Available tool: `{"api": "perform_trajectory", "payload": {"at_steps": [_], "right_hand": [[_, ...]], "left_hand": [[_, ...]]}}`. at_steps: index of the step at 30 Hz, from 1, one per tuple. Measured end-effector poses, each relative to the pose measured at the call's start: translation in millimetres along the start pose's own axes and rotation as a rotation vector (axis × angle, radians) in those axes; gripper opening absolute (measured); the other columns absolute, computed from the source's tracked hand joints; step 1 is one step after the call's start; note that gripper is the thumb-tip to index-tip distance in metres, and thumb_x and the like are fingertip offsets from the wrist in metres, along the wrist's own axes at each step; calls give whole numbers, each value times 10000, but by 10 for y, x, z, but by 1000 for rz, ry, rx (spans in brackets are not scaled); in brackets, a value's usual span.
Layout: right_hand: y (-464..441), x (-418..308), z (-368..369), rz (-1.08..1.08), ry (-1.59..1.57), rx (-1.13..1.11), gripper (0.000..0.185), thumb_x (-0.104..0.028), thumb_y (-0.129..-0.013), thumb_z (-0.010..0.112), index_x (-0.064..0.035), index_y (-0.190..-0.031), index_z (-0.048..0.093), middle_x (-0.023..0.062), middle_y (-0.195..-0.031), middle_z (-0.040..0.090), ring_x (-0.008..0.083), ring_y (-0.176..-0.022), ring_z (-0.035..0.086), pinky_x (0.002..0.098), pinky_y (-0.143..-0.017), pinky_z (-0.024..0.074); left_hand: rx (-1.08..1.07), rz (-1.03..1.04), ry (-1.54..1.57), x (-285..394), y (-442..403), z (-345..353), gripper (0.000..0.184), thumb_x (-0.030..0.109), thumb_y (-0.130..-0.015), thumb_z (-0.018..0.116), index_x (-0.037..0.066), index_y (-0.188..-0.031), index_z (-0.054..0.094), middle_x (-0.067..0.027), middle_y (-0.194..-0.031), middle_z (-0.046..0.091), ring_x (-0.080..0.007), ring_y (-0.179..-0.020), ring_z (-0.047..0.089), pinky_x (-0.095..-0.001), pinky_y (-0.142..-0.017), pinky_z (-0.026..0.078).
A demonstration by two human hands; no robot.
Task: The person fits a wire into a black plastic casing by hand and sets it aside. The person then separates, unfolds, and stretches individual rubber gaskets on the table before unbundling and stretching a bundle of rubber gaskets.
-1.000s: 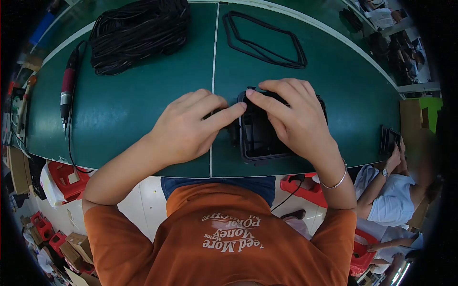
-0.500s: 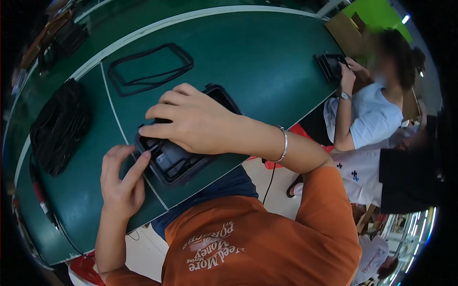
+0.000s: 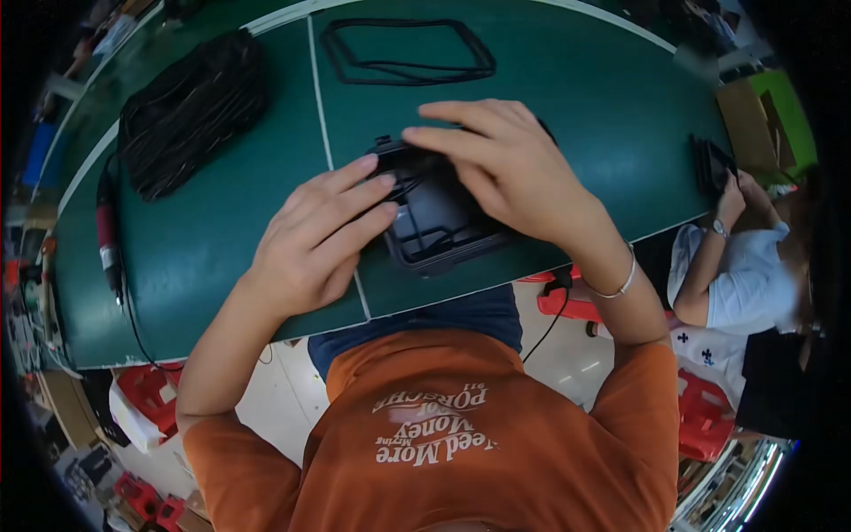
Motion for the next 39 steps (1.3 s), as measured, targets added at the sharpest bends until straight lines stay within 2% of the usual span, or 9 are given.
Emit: {"api": "perform_trajectory", "payload": {"at_steps": [2, 5, 7, 17, 21, 23, 29, 35, 39], "right_hand": [[35, -44, -155, 4, -55, 51, 335, -6, -751, 583, -126, -1061, 628, 64, -1100, 595, 257, -976, 556, 371, -851, 401], [170, -279, -307, 87, -250, -83, 231, 3, -789, 587, -35, -1012, 639, 101, -1021, 622, 270, -990, 549, 355, -869, 403], [235, -416, -274, 114, -362, -240, 224, -27, -793, 606, -40, -1014, 640, 94, -1024, 622, 275, -993, 547, 354, -877, 400], [200, -391, -158, 147, -467, -334, 108, -113, -792, 642, -34, -858, 610, 84, -793, 538, 270, -775, 502, 351, -723, 406], [166, -449, -172, 147, -494, -316, 94, -108, -790, 641, -37, -838, 601, 80, -786, 526, 267, -759, 496, 346, -695, 407], [197, -515, -179, 111, -409, -245, 125, -51, -755, 669, -32, -866, 616, 67, -805, 549, 233, -749, 514, 318, -674, 409], [225, -613, -169, 78, -226, -212, 157, -68, -726, 698, -40, -864, 630, 52, -797, 556, 237, -725, 539, 320, -656, 423], [285, -583, -147, 42, -320, -154, 145, -75, -720, 708, -54, -848, 646, 47, -790, 553, 227, -686, 534, 314, -621, 440], [363, -496, -150, 19, -340, -71, 115, -117, -755, 687, -87, -859, 647, 35, -817, 554, 221, -724, 532, 318, -622, 447]], "left_hand": [[8, 1, -3, -16, 2, 1, 413, -59, -644, 568, 13, -1048, 619, -145, -1165, 582, -339, -1149, 525, -408, -890, 444], [29, 20, 27, -43, 15, 37, 428, -46, -638, 574, 30, -1057, 621, -132, -1177, 577, -331, -1154, 523, -395, -878, 442], [4, 27, 63, -41, 9, 31, 438, -37, -643, 583, 57, -1069, 621, -121, -1194, 570, -325, -1157, 520, -395, -878, 436], [42, 26, 97, -19, 6, 78, 405, -31, -674, 592, 80, -1062, 620, -110, -1203, 565, -314, -1167, 511, -401, -888, 424], [32, 13, 114, -13, 11, 50, 400, -29, -668, 593, 90, -1047, 631, -103, -1210, 562, -311, -1179, 502, -404, -893, 422], [27, 12, 117, -16, 15, 53, 398, -31, -666, 591, 92, -1042, 634, -100, -1210, 563, -311, -1180, 500, -405, -894, 421], [40, 40, 118, -19, 28, 39, 393, -17, -654, 604, 99, -1027, 646, -93, -1185, 580, -306, -1178, 505, -422, -913, 412], [-14, 172, 93, 92, 18, 7, 344, 81, -667, 698, 82, -1008, 651, -101, -1134, 602, -312, -1129, 545, -436, -911, 413], [9, 191, 33, 121, -8, -3, 305, 110, -669, 723, 81, -964, 652, -97, -1088, 622, -340, -1070, 574, -445, -830, 450]]}}
Point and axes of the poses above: each hand's wrist, its own y-axis away from the middle knuckle, its own z-axis out of the palm, x = y × z, the point moved 2 cm from there along -y, towards the middle knuckle
